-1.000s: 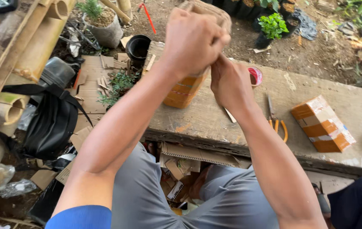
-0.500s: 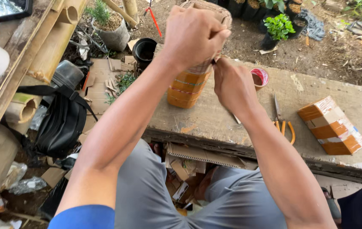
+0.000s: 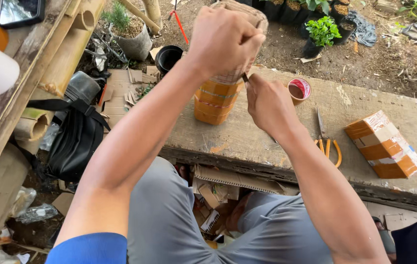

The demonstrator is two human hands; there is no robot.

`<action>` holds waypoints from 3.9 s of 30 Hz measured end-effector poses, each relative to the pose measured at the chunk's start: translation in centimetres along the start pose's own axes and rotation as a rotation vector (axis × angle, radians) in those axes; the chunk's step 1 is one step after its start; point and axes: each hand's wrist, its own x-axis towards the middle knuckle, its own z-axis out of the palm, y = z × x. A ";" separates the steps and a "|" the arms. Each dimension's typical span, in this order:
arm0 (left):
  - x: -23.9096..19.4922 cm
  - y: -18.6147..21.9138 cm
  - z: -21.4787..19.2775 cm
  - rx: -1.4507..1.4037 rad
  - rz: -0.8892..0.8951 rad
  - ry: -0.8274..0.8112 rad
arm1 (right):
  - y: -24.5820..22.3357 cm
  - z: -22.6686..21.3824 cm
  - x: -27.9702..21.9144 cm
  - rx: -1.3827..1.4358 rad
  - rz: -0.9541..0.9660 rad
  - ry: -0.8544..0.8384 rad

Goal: The person assembles a hexagonal cardboard container by wrapping and securing the sides with packing tape. They then use a knife to cut and fold the top flaps inward, creating a finished box.

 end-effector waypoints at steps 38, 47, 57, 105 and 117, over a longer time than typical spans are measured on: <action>-1.0 1.3 0.8 0.024 0.034 0.161 | -0.3 0.1 -0.5 -0.006 0.040 -0.076; -4.2 -1.2 -7.9 0.016 0.214 -0.230 | 2.3 1.0 -0.7 -0.044 -0.033 -0.086; -5.4 -2.5 -7.2 0.123 -0.135 -0.197 | 8.6 -3.6 -3.8 -0.081 0.205 -0.177; -4.1 4.7 -2.9 -0.233 -0.113 0.003 | -2.8 -5.4 -2.9 -0.190 -0.026 0.256; -3.7 5.6 -2.0 -0.252 -0.081 0.054 | -3.3 -6.4 -2.9 -0.235 0.041 0.174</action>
